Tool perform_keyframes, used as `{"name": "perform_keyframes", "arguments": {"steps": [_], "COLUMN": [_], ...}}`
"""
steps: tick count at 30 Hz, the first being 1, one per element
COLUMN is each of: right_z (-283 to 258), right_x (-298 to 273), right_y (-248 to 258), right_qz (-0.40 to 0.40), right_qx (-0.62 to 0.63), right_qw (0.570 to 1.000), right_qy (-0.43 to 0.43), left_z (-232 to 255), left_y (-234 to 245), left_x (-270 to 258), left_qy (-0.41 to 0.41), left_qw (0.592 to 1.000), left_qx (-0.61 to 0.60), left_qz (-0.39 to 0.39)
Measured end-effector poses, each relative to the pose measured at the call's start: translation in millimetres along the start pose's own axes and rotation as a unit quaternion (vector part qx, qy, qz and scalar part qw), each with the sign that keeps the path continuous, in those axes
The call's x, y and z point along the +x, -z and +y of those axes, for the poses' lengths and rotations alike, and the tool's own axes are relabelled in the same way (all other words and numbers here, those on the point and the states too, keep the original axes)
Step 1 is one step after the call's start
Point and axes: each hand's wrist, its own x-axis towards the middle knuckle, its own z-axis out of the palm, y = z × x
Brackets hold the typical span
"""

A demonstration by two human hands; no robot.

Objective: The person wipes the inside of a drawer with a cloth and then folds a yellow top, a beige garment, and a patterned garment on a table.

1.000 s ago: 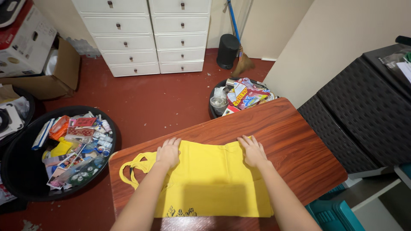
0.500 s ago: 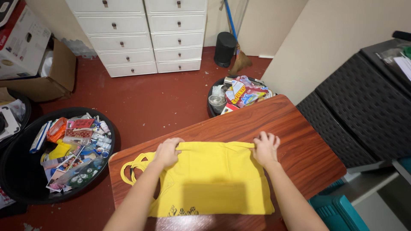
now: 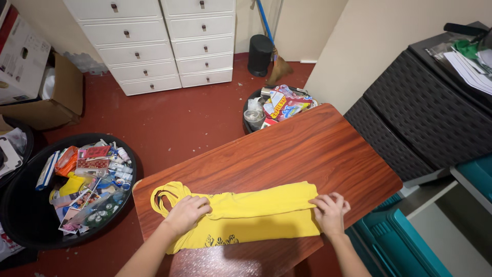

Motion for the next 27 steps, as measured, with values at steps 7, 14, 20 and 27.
{"name": "perform_keyframes", "arguments": {"steps": [7, 14, 20, 27], "right_z": [-15, -14, -26, 33], "right_x": [-5, 14, 39, 31], "right_y": [22, -5, -27, -65], "right_qz": [-0.244, -0.094, -0.255, -0.171], "right_qx": [0.022, 0.151, 0.039, 0.184], "right_qw": [0.962, 0.939, 0.885, 0.905], "right_qy": [-0.119, -0.296, -0.387, -0.343], "left_z": [21, -2, -29, -23], "left_y": [21, 21, 22, 8], "left_x": [-6, -7, -10, -49], "left_qy": [0.115, 0.325, 0.525, 0.512], "left_qw": [0.985, 0.944, 0.849, 0.849], "left_qx": [0.012, 0.015, 0.046, 0.09], "left_qz": [-0.131, 0.062, -0.034, -0.097]}}
